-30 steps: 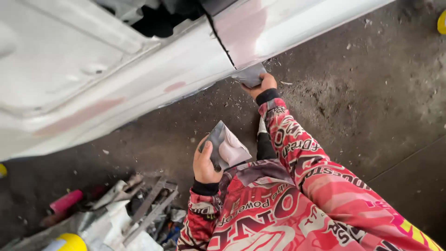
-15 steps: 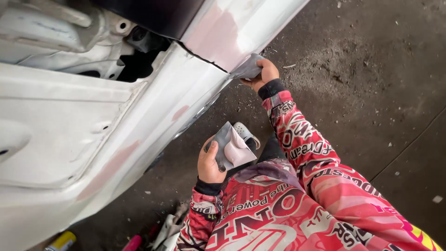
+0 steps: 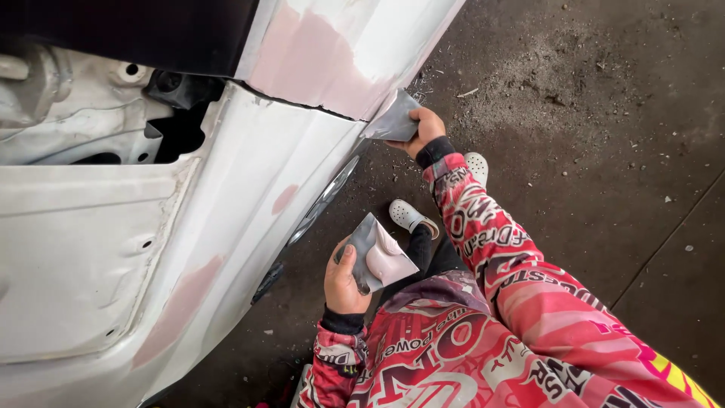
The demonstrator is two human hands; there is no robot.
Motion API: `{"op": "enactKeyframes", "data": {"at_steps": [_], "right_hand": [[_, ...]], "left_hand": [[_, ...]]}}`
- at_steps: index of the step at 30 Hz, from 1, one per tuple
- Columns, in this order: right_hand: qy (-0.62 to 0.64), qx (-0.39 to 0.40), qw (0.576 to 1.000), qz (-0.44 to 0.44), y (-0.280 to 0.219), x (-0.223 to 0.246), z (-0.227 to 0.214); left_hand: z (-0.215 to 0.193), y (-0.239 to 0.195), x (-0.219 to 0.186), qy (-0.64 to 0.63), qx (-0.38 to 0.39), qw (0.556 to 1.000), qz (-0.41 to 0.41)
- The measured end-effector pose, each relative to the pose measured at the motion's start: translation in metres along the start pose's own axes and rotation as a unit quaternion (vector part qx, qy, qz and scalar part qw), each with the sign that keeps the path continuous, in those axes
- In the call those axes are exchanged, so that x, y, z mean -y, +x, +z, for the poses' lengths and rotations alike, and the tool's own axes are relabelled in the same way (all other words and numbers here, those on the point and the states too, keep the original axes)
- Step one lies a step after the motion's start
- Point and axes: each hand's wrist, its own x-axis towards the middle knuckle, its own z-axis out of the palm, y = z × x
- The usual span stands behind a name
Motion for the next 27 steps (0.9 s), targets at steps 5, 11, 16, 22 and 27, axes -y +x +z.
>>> {"op": "enactKeyframes", "data": {"at_steps": [5,11,16,22,27], "right_hand": [[-0.013,0.022,1.0,0.007,0.016,0.008,0.015],[-0.096,0.069,0.992,-0.031,0.014,0.027,0.026],[-0.09,0.067,0.992,-0.06,-0.041,0.022,0.022],[-0.025,0.052,0.998,-0.038,-0.023,-0.015,-0.011],[-0.081,0.05,0.995,0.022,-0.012,-0.025,0.004]], "left_hand": [[-0.009,-0.001,0.003,0.0,-0.029,1.0,-0.008],[-0.007,-0.002,0.0,-0.004,-0.004,1.0,-0.016],[0.005,-0.002,-0.007,-0.015,0.02,0.999,-0.025],[-0.007,0.0,-0.007,-0.008,0.015,1.0,-0.021],[-0.013,-0.003,-0.007,-0.009,0.0,1.0,-0.015]]}}
